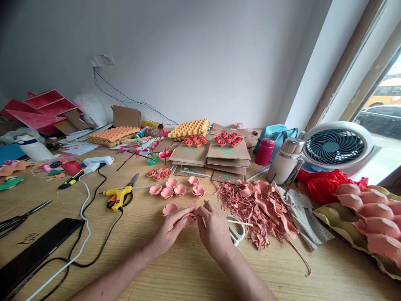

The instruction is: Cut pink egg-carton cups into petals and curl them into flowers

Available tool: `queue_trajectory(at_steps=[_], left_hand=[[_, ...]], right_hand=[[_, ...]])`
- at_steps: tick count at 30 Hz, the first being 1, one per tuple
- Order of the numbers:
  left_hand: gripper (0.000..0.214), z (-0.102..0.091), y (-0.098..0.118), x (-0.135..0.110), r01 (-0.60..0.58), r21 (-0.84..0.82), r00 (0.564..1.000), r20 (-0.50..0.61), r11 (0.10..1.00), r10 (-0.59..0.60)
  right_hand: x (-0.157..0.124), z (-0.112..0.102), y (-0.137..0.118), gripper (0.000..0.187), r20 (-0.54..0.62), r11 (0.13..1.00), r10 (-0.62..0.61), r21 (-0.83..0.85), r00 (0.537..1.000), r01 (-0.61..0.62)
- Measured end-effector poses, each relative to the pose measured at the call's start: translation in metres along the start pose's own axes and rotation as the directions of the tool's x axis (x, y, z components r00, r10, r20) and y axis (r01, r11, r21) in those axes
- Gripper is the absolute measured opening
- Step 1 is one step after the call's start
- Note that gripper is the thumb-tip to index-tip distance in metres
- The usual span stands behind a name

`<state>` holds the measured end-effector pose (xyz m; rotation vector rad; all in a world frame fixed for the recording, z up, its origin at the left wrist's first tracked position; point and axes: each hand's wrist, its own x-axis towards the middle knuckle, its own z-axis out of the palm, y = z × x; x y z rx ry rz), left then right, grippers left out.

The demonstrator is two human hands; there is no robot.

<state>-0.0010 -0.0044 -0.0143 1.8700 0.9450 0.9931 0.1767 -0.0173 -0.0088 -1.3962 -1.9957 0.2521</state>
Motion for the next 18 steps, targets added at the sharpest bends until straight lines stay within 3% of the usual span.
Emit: queue_trajectory(at_steps=[9,18], left_hand=[[0.039,-0.0045,0.0013,0.0027,0.116,-0.153,0.993,0.011,0.981,-0.115],[0.04,-0.0008,-0.0042,0.0013,0.029,-0.153,1.0,0.01,0.988,-0.028]], right_hand=[[-0.0023,0.0022,0.0008,0.018,-0.026,0.985,-0.115,-0.136,0.993,0.11],[0.001,-0.0055,0.0009,0.018,-0.022,0.997,-0.023,0.076,0.999,0.025]])
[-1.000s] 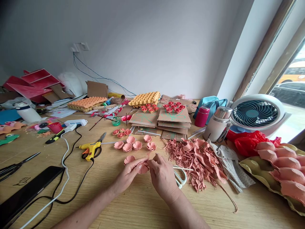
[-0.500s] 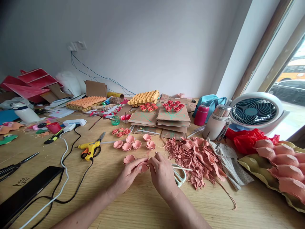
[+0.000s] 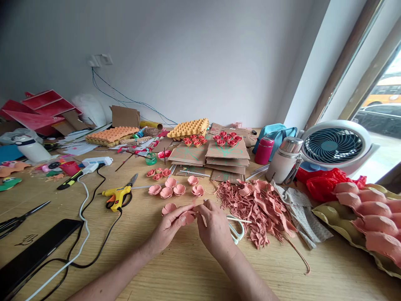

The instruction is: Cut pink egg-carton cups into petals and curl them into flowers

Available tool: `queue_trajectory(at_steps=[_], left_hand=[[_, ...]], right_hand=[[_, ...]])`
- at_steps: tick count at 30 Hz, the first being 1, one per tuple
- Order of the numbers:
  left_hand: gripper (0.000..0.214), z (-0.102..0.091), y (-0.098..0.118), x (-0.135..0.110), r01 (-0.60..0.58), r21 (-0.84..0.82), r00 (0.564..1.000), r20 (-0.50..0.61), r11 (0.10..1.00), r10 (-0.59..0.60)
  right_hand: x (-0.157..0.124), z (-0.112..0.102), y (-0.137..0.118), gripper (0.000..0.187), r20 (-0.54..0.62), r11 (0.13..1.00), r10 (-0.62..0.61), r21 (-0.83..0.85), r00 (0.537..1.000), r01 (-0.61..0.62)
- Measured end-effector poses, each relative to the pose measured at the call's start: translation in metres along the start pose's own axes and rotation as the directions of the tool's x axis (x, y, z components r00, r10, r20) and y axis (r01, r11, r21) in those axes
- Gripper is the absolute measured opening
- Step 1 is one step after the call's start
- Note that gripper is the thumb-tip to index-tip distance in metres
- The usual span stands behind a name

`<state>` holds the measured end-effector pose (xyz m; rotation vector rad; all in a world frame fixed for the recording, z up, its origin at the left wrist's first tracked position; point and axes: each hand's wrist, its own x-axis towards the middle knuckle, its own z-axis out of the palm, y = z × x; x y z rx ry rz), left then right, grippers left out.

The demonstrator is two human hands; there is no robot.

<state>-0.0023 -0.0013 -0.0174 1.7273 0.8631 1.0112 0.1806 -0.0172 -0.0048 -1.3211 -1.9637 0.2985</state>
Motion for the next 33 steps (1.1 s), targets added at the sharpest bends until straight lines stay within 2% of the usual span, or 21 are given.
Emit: queue_trajectory(at_steps=[7,15,23,27,33], left_hand=[[0.039,-0.0013,0.0024,-0.0007,0.03,-0.014,1.0,-0.005,0.999,-0.03],[0.039,-0.0031,0.0081,0.0009,0.114,-0.138,0.993,-0.012,0.984,-0.117],[0.038,0.0001,0.0049,0.0014,0.037,-0.072,0.999,-0.028,0.997,-0.039],[0.035,0.0008,0.0018,0.0012,0.036,-0.055,0.999,-0.028,0.998,-0.038],[0.037,-0.0022,0.0014,0.0006,0.076,-0.129,0.997,-0.007,0.989,-0.078]], right_hand=[[-0.0002,0.0029,-0.0009,0.015,-0.007,0.999,0.024,-0.033,1.0,-0.025],[-0.0021,0.0051,0.0,0.018,-0.07,0.958,-0.161,-0.252,0.984,0.139],[-0.0011,0.0053,0.0014,0.016,-0.091,0.982,-0.115,-0.16,0.989,0.099],[-0.0009,0.0064,0.0017,0.015,-0.088,0.981,-0.118,-0.162,0.989,0.102],[-0.0024,0.0068,0.0014,0.016,-0.06,0.969,-0.136,-0.214,0.989,0.12]])
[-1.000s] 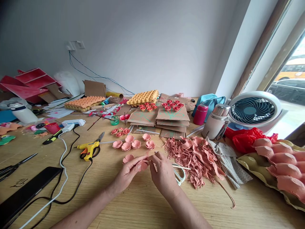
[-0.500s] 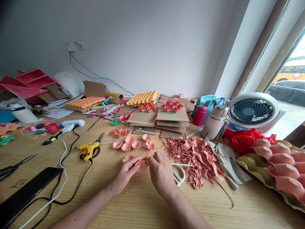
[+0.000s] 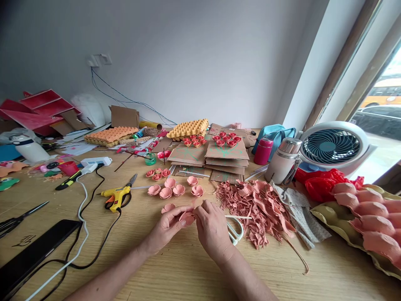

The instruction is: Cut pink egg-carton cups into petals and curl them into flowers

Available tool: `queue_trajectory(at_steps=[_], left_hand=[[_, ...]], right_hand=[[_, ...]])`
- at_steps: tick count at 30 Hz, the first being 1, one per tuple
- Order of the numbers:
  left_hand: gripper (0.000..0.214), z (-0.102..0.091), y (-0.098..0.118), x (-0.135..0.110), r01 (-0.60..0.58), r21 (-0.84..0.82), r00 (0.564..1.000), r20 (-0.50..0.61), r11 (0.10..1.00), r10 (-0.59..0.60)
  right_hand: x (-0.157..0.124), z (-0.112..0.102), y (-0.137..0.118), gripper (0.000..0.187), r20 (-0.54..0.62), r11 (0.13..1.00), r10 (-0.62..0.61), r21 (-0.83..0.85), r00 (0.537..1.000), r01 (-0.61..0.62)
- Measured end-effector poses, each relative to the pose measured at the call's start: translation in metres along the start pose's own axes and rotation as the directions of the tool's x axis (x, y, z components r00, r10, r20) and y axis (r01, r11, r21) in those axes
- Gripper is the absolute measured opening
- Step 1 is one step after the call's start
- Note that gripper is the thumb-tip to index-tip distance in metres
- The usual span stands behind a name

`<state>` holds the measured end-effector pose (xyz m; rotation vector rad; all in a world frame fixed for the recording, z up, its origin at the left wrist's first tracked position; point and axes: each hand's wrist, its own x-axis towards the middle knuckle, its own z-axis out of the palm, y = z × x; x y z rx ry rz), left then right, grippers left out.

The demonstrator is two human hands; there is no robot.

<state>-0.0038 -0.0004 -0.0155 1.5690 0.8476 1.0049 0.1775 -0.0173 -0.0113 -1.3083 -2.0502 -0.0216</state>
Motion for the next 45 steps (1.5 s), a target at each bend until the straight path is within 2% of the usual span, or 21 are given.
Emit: queue_trajectory(at_steps=[4,8,15,18,26,33,36,40,45], left_hand=[[0.042,-0.001,-0.002,0.002,0.028,-0.123,0.999,0.05,0.992,-0.022],[0.046,-0.005,-0.002,0.003,0.076,-0.162,0.995,0.08,0.984,-0.064],[0.046,-0.017,0.007,0.002,0.22,-0.252,0.962,0.219,0.942,-0.166],[0.046,-0.017,0.006,0.003,0.246,-0.266,0.959,0.205,0.932,-0.195],[0.05,-0.017,-0.006,0.006,0.203,-0.224,0.979,0.078,0.953,-0.19],[0.046,-0.014,-0.006,0.007,0.195,-0.308,0.981,0.063,0.931,-0.184],[0.048,-0.013,-0.008,0.007,0.177,-0.286,0.984,0.081,0.942,-0.16],[0.05,-0.014,-0.01,0.008,0.139,-0.252,0.988,0.1,0.958,-0.117],[0.05,-0.012,-0.01,0.009,0.148,-0.224,0.986,0.108,0.963,-0.127]], right_hand=[[-0.001,-0.001,0.001,0.018,0.016,0.994,-0.048,-0.098,0.999,0.049],[0.001,-0.004,-0.001,0.02,0.041,0.985,-0.08,-0.149,0.996,0.085],[0.001,-0.006,0.0,0.022,0.034,0.993,-0.079,-0.084,0.996,0.081],[0.001,-0.006,0.001,0.021,0.024,0.998,-0.061,-0.017,0.998,0.062],[0.002,-0.005,0.001,0.013,-0.013,0.99,0.073,0.121,0.997,-0.071],[0.002,-0.005,-0.002,0.011,0.056,0.971,0.136,0.192,0.989,-0.145],[0.002,-0.004,-0.001,0.01,0.07,0.963,0.171,0.2,0.983,-0.182],[0.003,-0.006,-0.001,0.018,0.102,0.964,0.181,0.179,0.978,-0.197],[0.002,-0.006,-0.002,0.022,0.127,0.962,0.199,0.162,0.972,-0.218]])
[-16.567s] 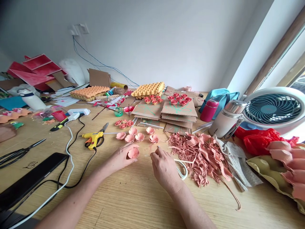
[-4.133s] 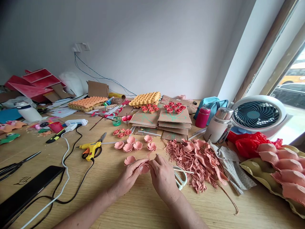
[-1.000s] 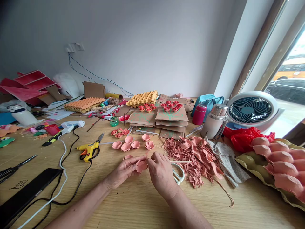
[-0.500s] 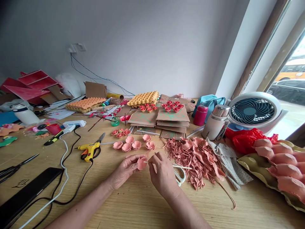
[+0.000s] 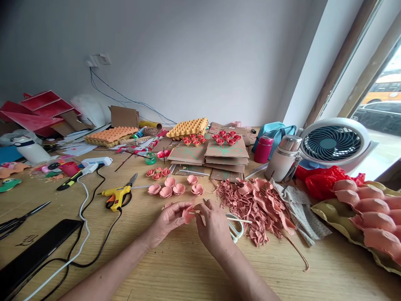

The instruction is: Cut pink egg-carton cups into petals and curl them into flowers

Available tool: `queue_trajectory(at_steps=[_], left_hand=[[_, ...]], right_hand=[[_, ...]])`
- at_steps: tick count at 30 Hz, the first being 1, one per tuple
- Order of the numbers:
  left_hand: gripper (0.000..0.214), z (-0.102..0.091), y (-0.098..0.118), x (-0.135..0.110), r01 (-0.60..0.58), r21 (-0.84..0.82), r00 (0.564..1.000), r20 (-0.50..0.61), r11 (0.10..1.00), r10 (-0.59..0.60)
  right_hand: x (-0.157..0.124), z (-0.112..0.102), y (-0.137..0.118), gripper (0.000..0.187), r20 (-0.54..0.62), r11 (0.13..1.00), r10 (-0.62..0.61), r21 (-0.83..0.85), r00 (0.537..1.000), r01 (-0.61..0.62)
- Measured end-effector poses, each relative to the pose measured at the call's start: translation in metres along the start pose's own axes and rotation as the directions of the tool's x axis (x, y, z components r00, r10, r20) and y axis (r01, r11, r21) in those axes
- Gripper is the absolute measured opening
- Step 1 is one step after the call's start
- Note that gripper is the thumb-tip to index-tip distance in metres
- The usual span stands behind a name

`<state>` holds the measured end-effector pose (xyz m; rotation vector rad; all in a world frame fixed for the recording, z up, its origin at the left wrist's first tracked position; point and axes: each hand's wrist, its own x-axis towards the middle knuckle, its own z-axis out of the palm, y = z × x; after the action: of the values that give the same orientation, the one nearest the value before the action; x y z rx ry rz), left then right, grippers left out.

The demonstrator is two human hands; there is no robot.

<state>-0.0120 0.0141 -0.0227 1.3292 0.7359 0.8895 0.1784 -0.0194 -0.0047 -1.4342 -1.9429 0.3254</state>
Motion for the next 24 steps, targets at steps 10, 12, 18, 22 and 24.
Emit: queue_trajectory(at_steps=[10,12,18,22,24], left_hand=[[0.049,0.005,0.012,-0.003,0.01,0.1,1.0,-0.022,0.995,-0.008],[0.048,0.006,0.012,-0.003,0.001,0.114,1.0,-0.025,0.993,0.002],[0.048,0.004,0.007,-0.001,-0.043,0.155,0.999,0.012,0.987,0.041],[0.046,0.002,0.002,0.0,-0.052,0.168,0.998,0.026,0.984,0.049],[0.046,0.002,0.001,0.0,-0.059,0.17,0.998,0.019,0.984,0.057]], right_hand=[[0.001,-0.001,0.001,0.024,-0.039,0.998,-0.052,-0.027,0.998,0.051],[0.001,0.0,0.002,0.026,-0.016,0.999,-0.042,-0.008,0.999,0.042],[0.0,0.0,0.002,0.028,0.019,0.999,-0.032,0.03,0.999,0.031],[0.0,0.001,0.002,0.026,0.023,0.998,-0.047,0.036,0.999,0.046],[0.0,0.001,0.002,0.023,0.023,0.998,-0.056,0.034,0.998,0.055]])
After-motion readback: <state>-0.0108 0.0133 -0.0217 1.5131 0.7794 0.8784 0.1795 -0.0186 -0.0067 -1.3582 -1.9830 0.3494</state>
